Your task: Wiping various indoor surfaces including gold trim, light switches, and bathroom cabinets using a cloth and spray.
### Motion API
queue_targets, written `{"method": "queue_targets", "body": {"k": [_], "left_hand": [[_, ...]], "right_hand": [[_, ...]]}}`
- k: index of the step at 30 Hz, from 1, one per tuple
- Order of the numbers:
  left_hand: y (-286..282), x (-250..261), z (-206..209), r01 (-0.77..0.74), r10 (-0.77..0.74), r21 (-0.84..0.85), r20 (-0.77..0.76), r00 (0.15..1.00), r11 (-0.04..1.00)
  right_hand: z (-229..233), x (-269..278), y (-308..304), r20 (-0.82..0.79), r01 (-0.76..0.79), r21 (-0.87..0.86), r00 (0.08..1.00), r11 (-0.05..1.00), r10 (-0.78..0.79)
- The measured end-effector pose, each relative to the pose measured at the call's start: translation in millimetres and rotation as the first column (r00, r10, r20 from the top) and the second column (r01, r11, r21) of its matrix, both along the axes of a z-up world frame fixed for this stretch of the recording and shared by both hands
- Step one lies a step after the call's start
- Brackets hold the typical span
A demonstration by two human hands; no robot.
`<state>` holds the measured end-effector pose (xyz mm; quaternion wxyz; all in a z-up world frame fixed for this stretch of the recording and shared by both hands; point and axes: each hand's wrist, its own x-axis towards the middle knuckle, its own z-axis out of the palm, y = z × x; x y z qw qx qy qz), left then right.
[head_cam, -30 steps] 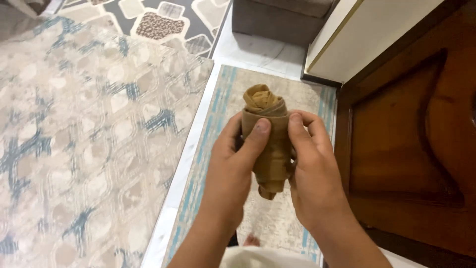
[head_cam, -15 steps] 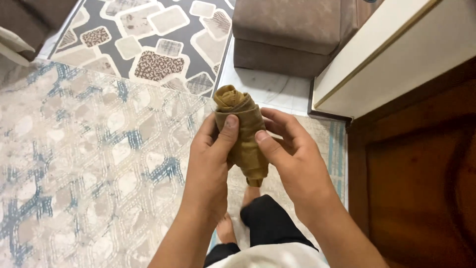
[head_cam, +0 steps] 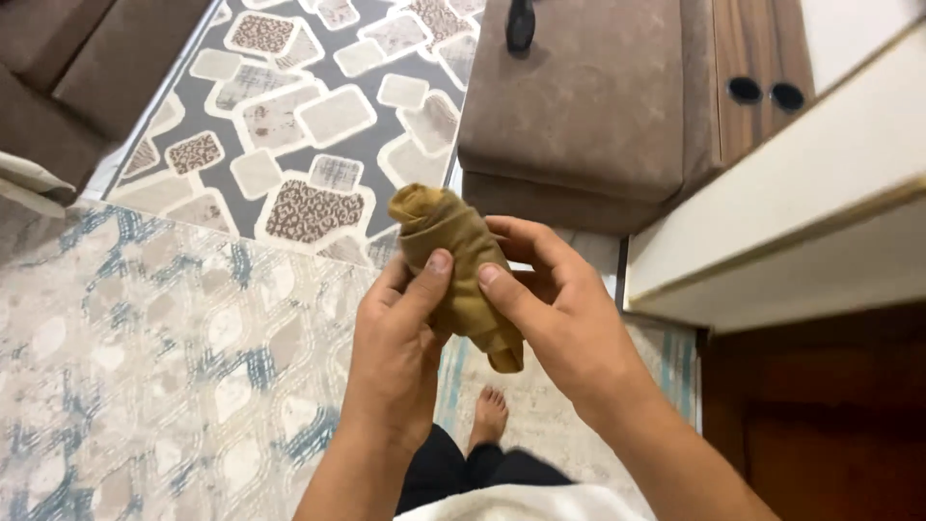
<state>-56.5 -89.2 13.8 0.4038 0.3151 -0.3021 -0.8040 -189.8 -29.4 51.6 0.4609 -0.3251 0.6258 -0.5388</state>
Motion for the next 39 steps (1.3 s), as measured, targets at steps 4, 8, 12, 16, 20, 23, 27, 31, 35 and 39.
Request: {"method": "queue_targets", "body": {"k": [4,8,12,16,20,23,27,31,35,39], "left_hand": [[-54,-32,8,-0.009,0.014,0.082,-0.06,0.998,0.997],[-112,-63,3,-0.023,0.025,0.097,-0.024,0.999,0.995],[-184,-90,-10,-0.006,-0.002,0.094,0.079,0.997,0.996],[-267,-120,-13,0.018,-0.028,0.102,0.092,0.995,0.995],[-353,-133,-14,0.038,-0.054,0.133,0.119,0.991,0.99],[-407,-142,-17,0.053,-0.075,0.141,0.161,0.984,0.989],[-470,-162,-26,0.076,-0.1,0.153,0.155,0.983,0.985],[-529,-194,-38,0.09,-0.122,0.221,0.138,0.983,0.971],[-590,-238,-49,0.097,-0.14,0.233,0.174,0.975,0.968],[-656,-284,-59,0.15,-0.194,0.231,0.182,0.964,0.961]], "right_hand": [[11,-34,-61,-0.015,-0.016,0.006,1.0,1.0,0.016],[-5,-63,-119,-0.005,-0.022,-0.002,1.0,1.0,0.022],[-13,-88,-189,-0.096,-0.003,0.051,0.995,0.999,0.008],[-16,-120,-266,-0.104,0.047,0.035,0.994,0.998,-0.043],[-7,-145,-342,-0.113,0.119,0.068,0.987,0.991,-0.11],[-6,-162,-388,-0.148,0.173,0.082,0.976,0.981,-0.16],[-10,-186,-441,-0.115,0.232,0.037,0.967,0.972,-0.226],[-23,-214,-491,-0.092,0.273,0.02,0.958,0.962,-0.27],[-35,-252,-547,-0.096,0.331,0.064,0.941,0.941,-0.325],[-74,-305,-603,-0.077,0.419,0.081,0.907,0.904,-0.414]]}}
